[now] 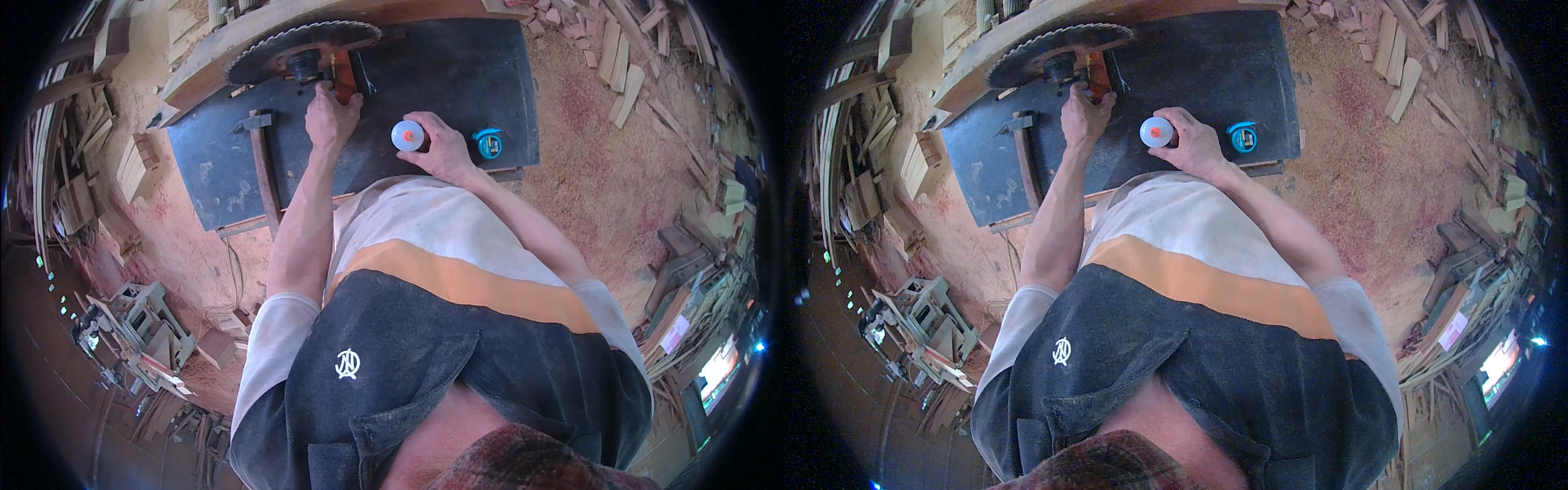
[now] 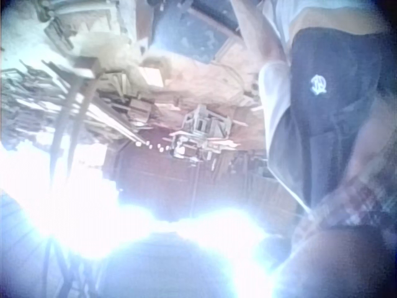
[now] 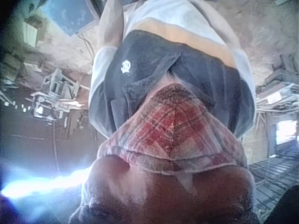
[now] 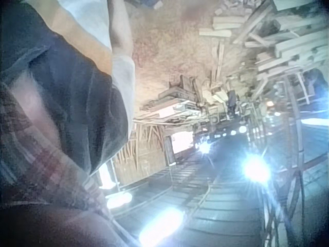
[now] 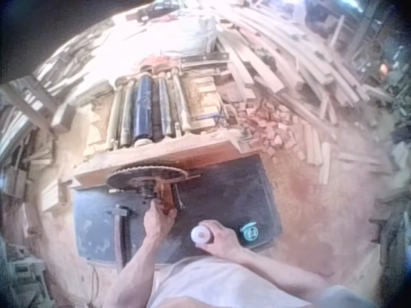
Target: The person picks up a small piece of wood and places it on a table saw. They then use a tape measure to measure the wood and apply glue to it. The person handles the wood and tools with their hands.
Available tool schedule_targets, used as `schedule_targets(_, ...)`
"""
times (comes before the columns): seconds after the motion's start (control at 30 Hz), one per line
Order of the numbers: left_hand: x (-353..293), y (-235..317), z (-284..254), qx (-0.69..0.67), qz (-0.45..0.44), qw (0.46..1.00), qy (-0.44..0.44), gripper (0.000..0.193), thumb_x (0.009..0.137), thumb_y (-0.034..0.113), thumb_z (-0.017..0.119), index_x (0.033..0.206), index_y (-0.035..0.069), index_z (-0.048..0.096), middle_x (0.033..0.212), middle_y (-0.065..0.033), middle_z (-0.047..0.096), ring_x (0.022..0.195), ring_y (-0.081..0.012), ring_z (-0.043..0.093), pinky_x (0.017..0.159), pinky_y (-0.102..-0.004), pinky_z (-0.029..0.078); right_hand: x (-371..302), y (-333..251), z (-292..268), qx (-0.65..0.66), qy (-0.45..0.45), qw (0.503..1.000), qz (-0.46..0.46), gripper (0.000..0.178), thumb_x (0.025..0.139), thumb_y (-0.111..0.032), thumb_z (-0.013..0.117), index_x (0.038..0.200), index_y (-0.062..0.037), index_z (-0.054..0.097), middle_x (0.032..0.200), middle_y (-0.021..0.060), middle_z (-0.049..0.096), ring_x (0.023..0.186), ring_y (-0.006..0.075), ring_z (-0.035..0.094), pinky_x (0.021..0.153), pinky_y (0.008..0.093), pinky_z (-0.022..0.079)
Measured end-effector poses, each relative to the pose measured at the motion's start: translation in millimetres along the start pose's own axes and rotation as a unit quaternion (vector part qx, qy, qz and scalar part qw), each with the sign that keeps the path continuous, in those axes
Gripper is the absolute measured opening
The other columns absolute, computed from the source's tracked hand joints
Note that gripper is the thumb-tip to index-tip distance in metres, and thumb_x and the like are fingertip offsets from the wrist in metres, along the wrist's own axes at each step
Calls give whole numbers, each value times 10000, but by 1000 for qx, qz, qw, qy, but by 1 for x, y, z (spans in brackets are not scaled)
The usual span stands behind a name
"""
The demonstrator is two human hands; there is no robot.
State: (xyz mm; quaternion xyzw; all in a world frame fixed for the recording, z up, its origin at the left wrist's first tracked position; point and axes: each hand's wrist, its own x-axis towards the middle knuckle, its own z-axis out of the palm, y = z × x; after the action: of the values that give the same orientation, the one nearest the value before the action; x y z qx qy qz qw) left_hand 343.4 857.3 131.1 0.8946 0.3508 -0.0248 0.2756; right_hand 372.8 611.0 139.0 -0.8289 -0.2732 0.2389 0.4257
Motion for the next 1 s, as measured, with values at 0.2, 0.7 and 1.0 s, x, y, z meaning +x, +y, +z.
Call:
schedule_targets(0.2, -6, -3, -5, -27, -2, 1000, -2, 696, 833, 426, 827, 1337, 28, 560, 1065, -247, 751, 1028, -433, 728, 897, -516, 570, -16, -3, -7, -8, 21, 998, 60, 850, 737, -298, 938, 1476, -168, 538, 1314, 84, 642, 895, 220, 724, 807, 387, 612)
schedule_targets(0.7, -15, -31, -4, 28, 199, 978, 65, 511, 870, 242, 782, 1368, 229, 665, 1055, -127, 700, 946, -372, 719, 821, -475, 582, -66, 54, -65, -215, 113, 970, 13, 927, 712, -319, 937, 1518, -137, 517, 1569, 107, 448, 1431, 346, 455, 1194, 484, 396)
schedule_targets(1.0, -8, -36, 0, 39, 202, 977, 58, 426, 895, 238, 756, 1318, 218, 710, 1042, -102, 727, 953, -344, 727, 820, -465, 590, -65, 69, -72, -188, 92, 978, -1, 861, 713, -285, 945, 1461, -85, 569, 1447, 146, 561, 1347, 346, 543, 1149, 438, 456)
